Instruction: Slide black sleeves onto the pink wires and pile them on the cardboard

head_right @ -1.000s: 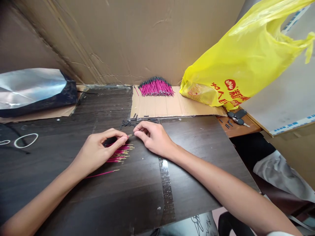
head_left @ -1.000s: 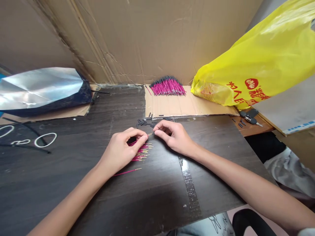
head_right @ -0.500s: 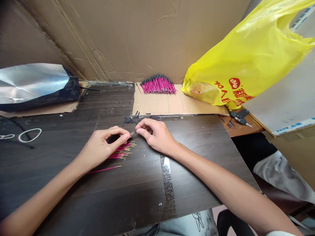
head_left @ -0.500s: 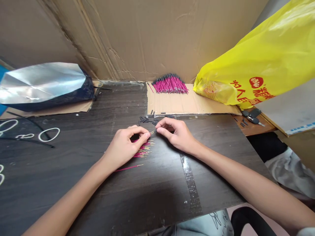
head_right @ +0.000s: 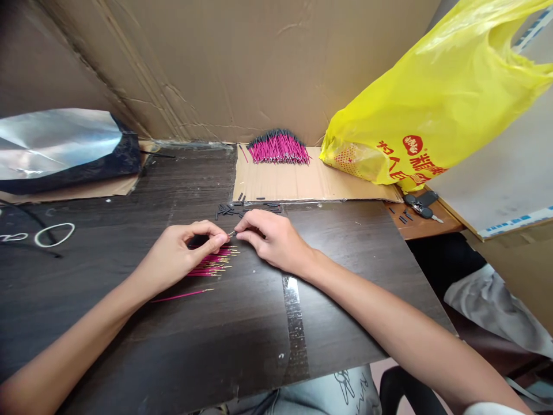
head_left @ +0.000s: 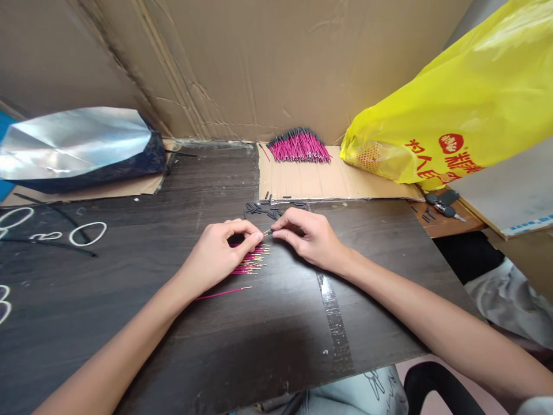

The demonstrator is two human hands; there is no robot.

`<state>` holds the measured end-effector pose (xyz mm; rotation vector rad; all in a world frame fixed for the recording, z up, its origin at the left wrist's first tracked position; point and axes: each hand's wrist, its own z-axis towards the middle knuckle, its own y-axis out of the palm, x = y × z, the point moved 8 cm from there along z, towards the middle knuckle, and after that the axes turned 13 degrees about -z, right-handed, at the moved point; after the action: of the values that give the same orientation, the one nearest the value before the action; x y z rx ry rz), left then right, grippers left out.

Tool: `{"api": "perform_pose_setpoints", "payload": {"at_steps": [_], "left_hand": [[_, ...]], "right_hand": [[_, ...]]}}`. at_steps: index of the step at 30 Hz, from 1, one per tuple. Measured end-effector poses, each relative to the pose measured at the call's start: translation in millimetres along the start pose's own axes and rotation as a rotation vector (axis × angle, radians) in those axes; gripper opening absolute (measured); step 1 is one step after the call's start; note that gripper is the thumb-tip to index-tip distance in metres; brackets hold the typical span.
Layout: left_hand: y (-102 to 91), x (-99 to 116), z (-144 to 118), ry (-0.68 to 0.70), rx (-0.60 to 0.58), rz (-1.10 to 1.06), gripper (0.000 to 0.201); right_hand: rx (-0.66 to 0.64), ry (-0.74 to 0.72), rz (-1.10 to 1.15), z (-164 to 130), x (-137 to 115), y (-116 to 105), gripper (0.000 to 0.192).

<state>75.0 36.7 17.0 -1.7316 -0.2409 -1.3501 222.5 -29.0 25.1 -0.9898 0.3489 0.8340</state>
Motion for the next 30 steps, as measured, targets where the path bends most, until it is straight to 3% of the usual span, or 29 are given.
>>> {"api": "perform_pose_setpoints", "payload": {"at_steps": [3, 7, 17, 25, 30], "left_hand": [[2.1, -0.3, -0.2, 0.008, -0.038, 0.011, 0.032], [5.0, -0.4, 0.0, 0.016, -0.067, -0.011, 0.036], [3.3, -5.3, 1.0, -0.024, 0.008, -0.061, 0.029], [1.6, 4.9, -3.3, 0.115, 0.073, 0.059, 0.023], [-0.9, 7.8, -3.7, 0.152, 0.106, 0.076, 0.022]], "right_hand": [[-0.002, -0.094, -0.052, -0.9, -8.3, 0.4, 0.006], [-0.001, -0.084, -0.038, -0.8, -8.7, 1.5, 0.009], [-0.094, 0.232, 0.336, -3.2, 22.7, 16.2, 0.009], [-0.192, 0.436, 0.661, -4.6, 32.7, 30.2, 0.027], [-0.23, 0.454, 0.766, -3.2, 34.8, 33.4, 0.029]]}}
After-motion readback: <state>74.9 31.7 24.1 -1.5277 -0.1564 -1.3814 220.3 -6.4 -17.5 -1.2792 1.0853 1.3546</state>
